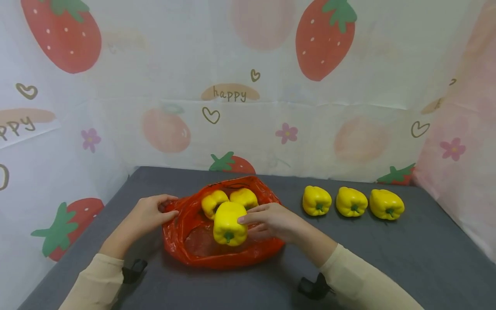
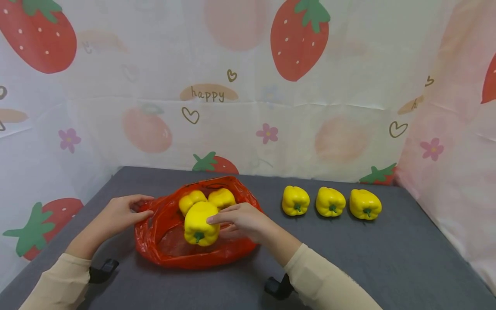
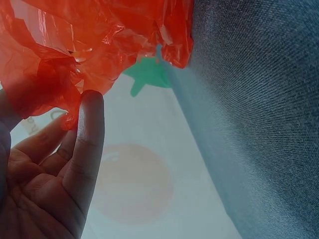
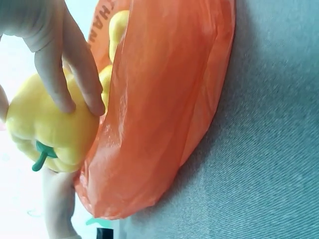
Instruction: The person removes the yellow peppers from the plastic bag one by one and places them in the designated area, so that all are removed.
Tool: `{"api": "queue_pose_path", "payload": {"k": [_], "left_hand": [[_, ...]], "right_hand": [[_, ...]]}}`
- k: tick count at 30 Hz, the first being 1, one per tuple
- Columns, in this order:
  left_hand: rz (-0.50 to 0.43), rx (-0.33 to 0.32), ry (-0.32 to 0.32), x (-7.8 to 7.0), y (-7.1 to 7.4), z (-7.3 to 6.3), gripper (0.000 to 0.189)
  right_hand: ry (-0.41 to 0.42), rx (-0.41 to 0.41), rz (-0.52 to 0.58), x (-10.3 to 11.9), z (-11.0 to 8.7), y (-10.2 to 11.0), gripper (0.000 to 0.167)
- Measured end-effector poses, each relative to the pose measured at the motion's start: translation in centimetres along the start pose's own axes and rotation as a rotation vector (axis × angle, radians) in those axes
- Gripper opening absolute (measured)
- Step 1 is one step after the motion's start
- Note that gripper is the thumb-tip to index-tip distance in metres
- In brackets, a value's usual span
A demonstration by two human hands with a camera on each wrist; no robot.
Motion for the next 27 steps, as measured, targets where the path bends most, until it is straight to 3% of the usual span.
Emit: {"api": "queue_pose_path", "payload": {"k": [20,27], "left_hand": [[-0.007,0.005,0.020,0.0,-0.1,0.0,0.043],[-0.011,0.007,0.027,0.0,-0.1,0.0,0.043]], "right_hand": [[0.036,0.067,0.038,-0.3,-2.9,3.5,0.063],[0.017,0.051,0.036,-0.5,-3.9,4.8,0.070]]}}
Point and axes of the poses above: each hand's wrist, its own z-axis towards the middle knuckle, its own y-axis out of the back of the hand, x = y × z, the point moved 5 cm from there along z, towards the middle knuckle, and after that the axes turned 1 degree about -z, right-handed, at the moved point
